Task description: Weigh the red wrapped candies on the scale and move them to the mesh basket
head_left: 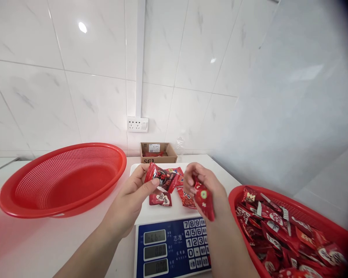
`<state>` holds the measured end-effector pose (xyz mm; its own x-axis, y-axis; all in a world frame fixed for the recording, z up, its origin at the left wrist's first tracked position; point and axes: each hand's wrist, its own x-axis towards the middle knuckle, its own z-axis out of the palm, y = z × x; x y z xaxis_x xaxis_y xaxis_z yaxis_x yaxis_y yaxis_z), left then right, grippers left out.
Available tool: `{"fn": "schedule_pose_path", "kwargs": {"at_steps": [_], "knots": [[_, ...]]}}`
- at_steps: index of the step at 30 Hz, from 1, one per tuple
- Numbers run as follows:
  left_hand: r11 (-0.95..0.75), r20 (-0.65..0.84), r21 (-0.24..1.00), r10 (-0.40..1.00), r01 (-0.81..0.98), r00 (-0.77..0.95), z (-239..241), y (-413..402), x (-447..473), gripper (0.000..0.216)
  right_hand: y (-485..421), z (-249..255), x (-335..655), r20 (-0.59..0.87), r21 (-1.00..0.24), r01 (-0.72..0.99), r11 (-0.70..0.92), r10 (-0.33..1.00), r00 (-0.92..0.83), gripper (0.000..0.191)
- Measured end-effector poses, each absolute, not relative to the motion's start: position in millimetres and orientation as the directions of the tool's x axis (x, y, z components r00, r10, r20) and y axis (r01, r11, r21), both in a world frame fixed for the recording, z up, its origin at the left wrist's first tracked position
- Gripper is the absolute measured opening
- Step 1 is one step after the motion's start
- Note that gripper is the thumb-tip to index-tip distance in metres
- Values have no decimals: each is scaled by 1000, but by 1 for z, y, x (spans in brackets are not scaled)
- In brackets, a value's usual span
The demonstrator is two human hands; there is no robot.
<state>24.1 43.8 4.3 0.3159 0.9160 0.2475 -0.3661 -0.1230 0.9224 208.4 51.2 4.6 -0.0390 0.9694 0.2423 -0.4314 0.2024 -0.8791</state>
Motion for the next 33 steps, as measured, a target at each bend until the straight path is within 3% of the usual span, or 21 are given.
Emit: {"fn": "schedule_pose_path", "kwargs": {"at_steps": [2,4,7,14,22,33], "knots": [[-128,259,925,902,-358,346,5,43,25,15,46,5,204,268,-956,-141,256,960,-76,32],[-131,261,931,891,-341,370,5,42,26,18,40,6,200,290,-948,93,303,947,-136,34],[-165,260,948,895,-272,362,5,43,26,24,32,10,194,335,-903,235,359,932,-139,34],[-245,260,965,911,-90,319,3,46,24,38,24,16,196,384,-871,249,423,903,-191,33],[-166,300,917,887,-363,352,2,36,23,37,16,15,206,328,-895,208,395,898,-293,36],[-131,292,897,893,-422,343,9,26,23,37,8,18,207,320,-896,207,392,896,-309,40]]}}
